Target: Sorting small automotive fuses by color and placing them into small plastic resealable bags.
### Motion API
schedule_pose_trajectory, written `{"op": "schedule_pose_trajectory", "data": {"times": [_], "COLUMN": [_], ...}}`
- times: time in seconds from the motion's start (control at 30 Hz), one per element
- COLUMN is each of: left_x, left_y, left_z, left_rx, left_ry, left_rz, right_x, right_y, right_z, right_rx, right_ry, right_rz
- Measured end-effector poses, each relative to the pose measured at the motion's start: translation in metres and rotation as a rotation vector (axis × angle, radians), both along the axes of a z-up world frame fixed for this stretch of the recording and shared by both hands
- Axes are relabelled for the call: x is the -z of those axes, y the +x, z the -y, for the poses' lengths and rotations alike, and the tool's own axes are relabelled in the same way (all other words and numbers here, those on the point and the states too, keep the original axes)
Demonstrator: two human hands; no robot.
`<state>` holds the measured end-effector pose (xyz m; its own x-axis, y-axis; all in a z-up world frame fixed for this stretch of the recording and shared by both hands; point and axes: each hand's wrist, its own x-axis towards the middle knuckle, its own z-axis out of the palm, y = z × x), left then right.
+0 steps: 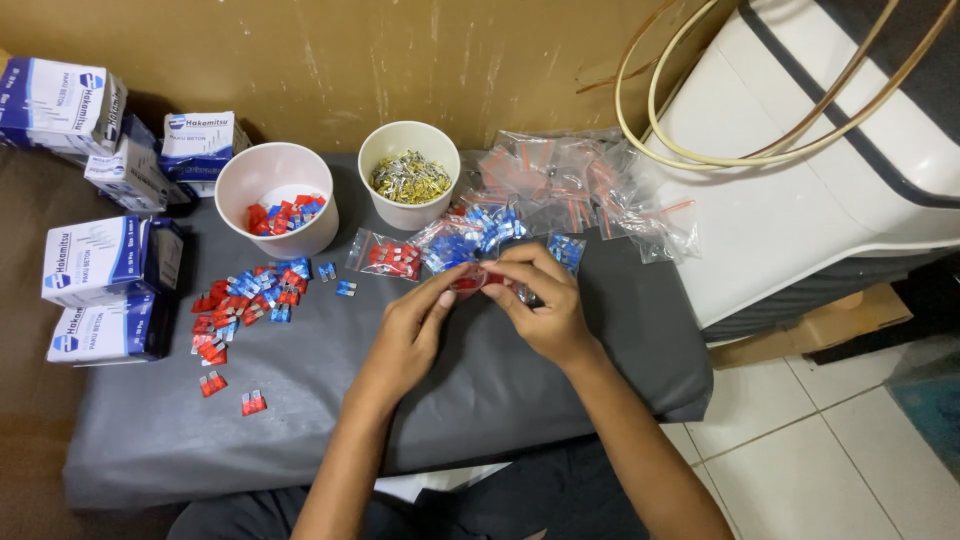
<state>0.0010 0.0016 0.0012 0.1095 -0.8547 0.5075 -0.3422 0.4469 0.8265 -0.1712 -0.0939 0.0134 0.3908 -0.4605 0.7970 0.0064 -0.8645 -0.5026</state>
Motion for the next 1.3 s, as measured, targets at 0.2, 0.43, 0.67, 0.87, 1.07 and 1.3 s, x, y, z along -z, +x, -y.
{"op": "schedule_pose_trajectory", "data": {"times": [0.2,0.43,0.67,0.87,1.07,1.3], "left_x": [-0.003,-0.006,-0.005,-0.009,-0.003,-0.008], "left_y": [0.001,-0.004,-0.007,-0.009,-0.001,-0.006], "left_z": [-0.003,-0.004,-0.001,-0.001,0.002,0.000], "left_rx": [-0.013,-0.052,-0.086,-0.068,-0.118,-0.193], "left_ry": [0.070,0.063,0.085,0.101,-0.035,-0.063], "left_rz": [-0.014,0.040,0.012,-0.040,-0.040,-0.022], "right_x": [-0.005,0.010,0.009,0.017,0.018,0.018], "right_y": [0.003,-0.003,0.001,0.000,0.001,0.001], "right_z": [-0.002,0.005,0.001,0.004,0.004,0.005], "right_rx": [-0.024,0.017,-0.028,0.006,-0.011,0.003], "right_ry": [0.083,0.132,0.185,0.200,0.215,0.215], "right_rz": [-0.060,-0.013,-0.010,-0.002,0.006,-0.010]}}
